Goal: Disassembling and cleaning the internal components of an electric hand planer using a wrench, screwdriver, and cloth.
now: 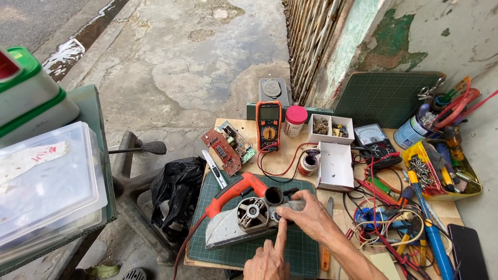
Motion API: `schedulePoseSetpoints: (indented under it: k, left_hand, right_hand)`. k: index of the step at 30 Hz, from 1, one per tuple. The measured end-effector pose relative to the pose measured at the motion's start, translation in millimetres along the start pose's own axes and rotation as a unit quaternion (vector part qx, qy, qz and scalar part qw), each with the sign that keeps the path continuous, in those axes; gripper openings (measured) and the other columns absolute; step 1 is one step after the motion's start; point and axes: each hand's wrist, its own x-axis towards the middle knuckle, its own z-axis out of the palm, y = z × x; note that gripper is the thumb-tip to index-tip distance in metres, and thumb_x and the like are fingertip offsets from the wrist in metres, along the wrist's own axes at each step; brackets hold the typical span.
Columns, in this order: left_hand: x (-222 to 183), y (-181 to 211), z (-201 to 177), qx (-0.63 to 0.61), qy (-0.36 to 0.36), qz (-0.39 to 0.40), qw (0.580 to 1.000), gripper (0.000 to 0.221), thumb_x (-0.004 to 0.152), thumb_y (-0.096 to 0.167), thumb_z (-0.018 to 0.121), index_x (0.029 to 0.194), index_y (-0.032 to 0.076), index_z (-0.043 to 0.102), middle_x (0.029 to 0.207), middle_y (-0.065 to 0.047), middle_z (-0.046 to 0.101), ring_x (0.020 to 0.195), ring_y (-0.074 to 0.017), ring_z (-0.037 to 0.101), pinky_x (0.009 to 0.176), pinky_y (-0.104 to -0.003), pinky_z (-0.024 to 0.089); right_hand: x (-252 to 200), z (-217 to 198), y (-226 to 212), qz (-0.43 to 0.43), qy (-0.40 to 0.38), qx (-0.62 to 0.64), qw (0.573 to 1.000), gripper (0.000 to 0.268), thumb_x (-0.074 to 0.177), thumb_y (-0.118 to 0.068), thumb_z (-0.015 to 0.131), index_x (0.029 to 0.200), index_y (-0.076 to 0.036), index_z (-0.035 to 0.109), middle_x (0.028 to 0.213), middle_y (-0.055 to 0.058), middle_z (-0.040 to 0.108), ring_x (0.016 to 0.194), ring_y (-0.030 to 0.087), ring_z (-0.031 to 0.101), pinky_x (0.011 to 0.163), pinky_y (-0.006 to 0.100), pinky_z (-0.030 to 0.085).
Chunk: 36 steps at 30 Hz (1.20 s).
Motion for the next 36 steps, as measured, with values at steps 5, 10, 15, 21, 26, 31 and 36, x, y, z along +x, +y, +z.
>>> schedulePoseSetpoints:
  k: [5, 10, 15, 21, 26, 31, 36]
  left_hand:
    - [-2, 6, -16, -0.024, -0.063, -0.010, 0.998, 0.128, 0.097, 0.043, 0.081, 0.182, 0.041, -0.015, 0.108, -0.008, 0.054, 0.092, -0.0310, 0.065, 0.068, -0.050, 0.058]
    - [-9, 10, -18, -0.030, -0.067, -0.009, 0.997, 0.126, 0.098, 0.046, 0.080, 0.182, 0.037, -0.013, 0.112, -0.008, 0.056, 0.096, -0.0319, 0.066, 0.070, -0.052, 0.060]
    - [-3, 10, -12, -0.040, -0.069, 0.003, 0.997, 0.123, 0.103, 0.039, 0.077, 0.182, 0.033, -0.018, 0.116, -0.010, 0.052, 0.105, -0.0354, 0.060, 0.075, -0.052, 0.058]
    - [-23, 14, -22, -0.042, -0.144, 0.042, 0.988, 0.114, 0.104, 0.039, 0.066, 0.181, 0.049, -0.016, 0.120, -0.009, 0.045, 0.108, -0.0336, 0.056, 0.076, -0.048, 0.054]
    - [-56, -4, -76, -0.175, -0.151, -0.037, 0.972, 0.101, 0.106, 0.052, 0.074, 0.178, 0.044, 0.004, 0.141, -0.007, 0.060, 0.129, -0.0247, 0.064, 0.107, -0.046, 0.053]
    - [-44, -42, -55, -0.196, 0.491, -0.002, 0.849, 0.057, 0.103, 0.046, 0.067, 0.151, 0.017, 0.059, 0.140, -0.006, 0.076, 0.126, -0.0207, 0.075, 0.098, -0.038, 0.065]
    - [-31, -48, -97, -0.347, 0.334, 0.070, 0.874, 0.079, 0.105, 0.021, 0.061, 0.175, 0.008, 0.025, 0.174, -0.016, 0.047, 0.157, -0.0343, 0.048, 0.121, -0.048, 0.044]
  right_hand:
    - [7, -3, 0, 0.006, -0.027, -0.017, 0.999, 0.076, 0.082, -0.064, 0.080, 0.143, -0.024, 0.060, 0.158, 0.005, 0.061, 0.140, 0.024, 0.063, 0.106, 0.041, 0.051]
    - [8, -3, 3, 0.006, -0.041, -0.061, 0.997, 0.080, 0.081, -0.068, 0.080, 0.144, -0.024, 0.057, 0.154, 0.002, 0.063, 0.134, 0.022, 0.066, 0.103, 0.038, 0.051]
    - [15, 0, 4, -0.025, -0.033, -0.099, 0.994, 0.096, 0.075, -0.071, 0.081, 0.151, -0.020, 0.052, 0.160, 0.002, 0.055, 0.147, 0.021, 0.057, 0.113, 0.038, 0.049]
    - [-2, -2, 23, -0.103, -0.056, -0.021, 0.993, 0.120, 0.073, -0.052, 0.091, 0.172, -0.027, 0.027, 0.184, 0.007, 0.023, 0.165, 0.031, 0.036, 0.133, 0.062, 0.037]
    - [-23, -15, 34, -0.089, -0.061, 0.120, 0.987, 0.106, 0.077, -0.055, 0.080, 0.171, -0.032, 0.036, 0.185, 0.004, 0.026, 0.167, 0.027, 0.035, 0.133, 0.063, 0.035]
    - [-14, -5, 37, -0.082, -0.049, 0.163, 0.982, 0.096, 0.082, -0.062, 0.072, 0.167, -0.029, 0.043, 0.180, 0.009, 0.036, 0.162, 0.030, 0.047, 0.131, 0.063, 0.039]
    - [-2, 8, 35, -0.051, 0.025, 0.071, 0.996, 0.094, 0.081, -0.070, 0.072, 0.162, -0.026, 0.052, 0.171, 0.006, 0.048, 0.152, 0.025, 0.055, 0.124, 0.050, 0.046]
